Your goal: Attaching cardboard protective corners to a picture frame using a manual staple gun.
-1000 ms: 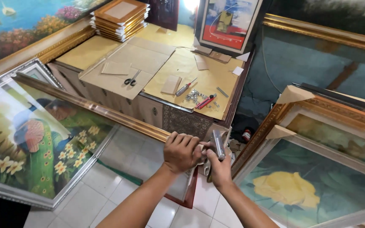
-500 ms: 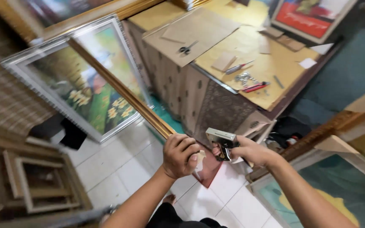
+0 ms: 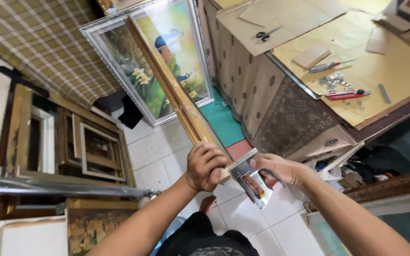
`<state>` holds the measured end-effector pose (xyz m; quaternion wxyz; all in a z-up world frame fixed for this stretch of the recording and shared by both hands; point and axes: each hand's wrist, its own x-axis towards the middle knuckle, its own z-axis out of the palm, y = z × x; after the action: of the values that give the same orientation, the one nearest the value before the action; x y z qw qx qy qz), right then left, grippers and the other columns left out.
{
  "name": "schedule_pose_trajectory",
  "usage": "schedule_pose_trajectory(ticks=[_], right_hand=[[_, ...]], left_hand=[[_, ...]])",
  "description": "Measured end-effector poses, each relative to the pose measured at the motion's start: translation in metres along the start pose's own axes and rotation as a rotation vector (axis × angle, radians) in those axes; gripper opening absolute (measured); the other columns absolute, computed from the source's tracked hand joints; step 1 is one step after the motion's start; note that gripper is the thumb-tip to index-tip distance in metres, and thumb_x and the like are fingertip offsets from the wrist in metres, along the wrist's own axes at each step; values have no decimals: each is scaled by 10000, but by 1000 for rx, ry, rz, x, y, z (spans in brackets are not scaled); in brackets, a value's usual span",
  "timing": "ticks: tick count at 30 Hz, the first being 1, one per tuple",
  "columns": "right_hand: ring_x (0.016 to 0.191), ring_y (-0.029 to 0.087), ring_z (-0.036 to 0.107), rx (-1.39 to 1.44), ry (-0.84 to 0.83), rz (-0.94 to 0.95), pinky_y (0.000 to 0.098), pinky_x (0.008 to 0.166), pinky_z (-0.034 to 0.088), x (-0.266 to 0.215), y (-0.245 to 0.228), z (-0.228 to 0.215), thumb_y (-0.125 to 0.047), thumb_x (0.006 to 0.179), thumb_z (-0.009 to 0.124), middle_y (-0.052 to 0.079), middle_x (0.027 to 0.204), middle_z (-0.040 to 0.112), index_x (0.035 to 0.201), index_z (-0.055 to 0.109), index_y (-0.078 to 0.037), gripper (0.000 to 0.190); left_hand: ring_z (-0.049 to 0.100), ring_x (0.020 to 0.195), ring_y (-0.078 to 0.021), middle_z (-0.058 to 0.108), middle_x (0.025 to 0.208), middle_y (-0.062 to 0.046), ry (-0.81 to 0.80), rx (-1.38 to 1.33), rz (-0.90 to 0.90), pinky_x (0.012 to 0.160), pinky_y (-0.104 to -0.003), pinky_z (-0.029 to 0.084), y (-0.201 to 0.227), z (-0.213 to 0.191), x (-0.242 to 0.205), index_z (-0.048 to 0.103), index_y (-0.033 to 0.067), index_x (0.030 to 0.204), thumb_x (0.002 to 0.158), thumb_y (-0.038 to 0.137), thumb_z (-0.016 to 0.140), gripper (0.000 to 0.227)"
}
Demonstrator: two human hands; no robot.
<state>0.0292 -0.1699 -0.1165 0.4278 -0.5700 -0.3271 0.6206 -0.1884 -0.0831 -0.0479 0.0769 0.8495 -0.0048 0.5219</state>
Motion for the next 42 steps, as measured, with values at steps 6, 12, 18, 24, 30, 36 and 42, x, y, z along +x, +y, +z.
schedule_pose_trajectory(ticks=[6,12,18,24,30,36,42], right_hand=[[639,257,543,-158,117,-27,381,629,476,-26,-22,21,-327,693,647,205,675,600,791,666,42,382],[393,213,569,-433,-222,-29,323,331,482,-39,-81,20,-141,569,675,141,498,601,679,649,28,203],[630,169,534,-552,-254,-248,325,651,489,-29,-91,-1,-61,618,690,89,648,583,754,628,14,167],[541,158,506,-763,-385,-355,305,548,438,-8,-121,22,-389,699,609,52,535,553,576,603,-57,354],[437,148,379,-990,-485,-378,283,431,361,-6,-147,50,-439,676,604,45,428,373,484,470,-52,453],[413,134,350,-1045,-528,-391,280,389,329,11,-151,48,-454,679,595,36,410,322,467,434,-75,463],[394,146,365,-944,-546,-442,282,380,335,16,-143,56,-330,688,616,72,378,366,462,430,-42,411]], left_hand=[[514,689,-180,516,706,25,-9,18,-31,728,-318,416,0,5,-3,487,200,669,837,315,251,312],[480,862,-237,469,862,-20,28,62,-54,835,-373,397,2,9,-14,468,169,727,846,311,238,296],[400,938,-224,348,899,-16,26,108,-119,946,-379,331,-13,19,-47,351,158,855,795,376,252,246],[399,930,-246,363,905,-36,60,79,-130,940,-391,357,-8,15,-46,288,149,894,806,385,253,254],[404,922,-251,366,892,-30,62,93,-138,932,-399,363,-8,10,-52,293,148,860,788,383,247,250],[420,919,-263,387,886,-42,79,92,-134,919,-403,368,-15,10,-66,294,143,812,783,383,250,246],[437,879,-253,390,859,-44,87,117,-115,910,-397,370,-14,7,-59,322,137,776,797,367,226,250]])
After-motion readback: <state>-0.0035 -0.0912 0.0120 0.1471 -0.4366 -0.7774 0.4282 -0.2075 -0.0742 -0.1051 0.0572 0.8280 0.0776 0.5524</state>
